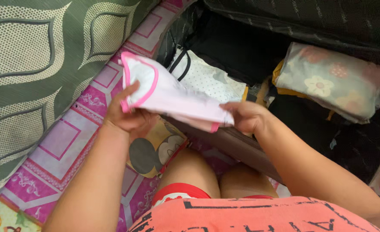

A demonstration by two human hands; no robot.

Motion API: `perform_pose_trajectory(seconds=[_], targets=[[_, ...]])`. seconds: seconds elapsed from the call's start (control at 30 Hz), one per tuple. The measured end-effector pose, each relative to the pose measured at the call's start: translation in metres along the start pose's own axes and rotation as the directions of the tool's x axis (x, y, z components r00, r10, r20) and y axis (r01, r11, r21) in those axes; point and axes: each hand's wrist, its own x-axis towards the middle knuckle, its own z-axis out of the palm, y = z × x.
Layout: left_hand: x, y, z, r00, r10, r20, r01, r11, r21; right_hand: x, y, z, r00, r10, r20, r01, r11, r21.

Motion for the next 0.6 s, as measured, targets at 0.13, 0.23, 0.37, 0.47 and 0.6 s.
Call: perform_pose_trajectory(seconds=[0.13, 0.23, 0.37, 0.47, 0.6], targets=[[0.029, 0.012, 0.031, 1.0, 0.022, -0.005, -0.021, 0.988, 0.153, -0.017, -0.037, -0.004, 0.995, -0.096, -0.031, 0.101, 0.937, 0.335], [0.07, 0.013, 0.029, 0.975, -0.18, 0.126, 0.181, 0.983, 0.008, -0.026, -0.046, -0.015, 0.999, -0.041, -0.023, 0.047, 0.842, 0.537], [0.135, 0.009, 0.017, 0.957, -0.288, 0.012, 0.288, 0.954, -0.088, -0.043, -0.055, -0.043, 0.926, -0.089, 0.366, -0.167, 0.774, 0.611], [0.192, 0.006, 0.018, 0.936, -0.352, 0.022, 0.352, 0.933, -0.067, -0.042, -0.072, -0.066, 0.972, -0.234, 0.015, 0.207, 0.888, 0.41], [0.277, 0.001, 0.033, 0.923, -0.384, -0.02, 0.385, 0.921, 0.06, -0.01, -0.118, -0.09, 0.93, -0.309, -0.198, 0.361, 0.867, 0.342]])
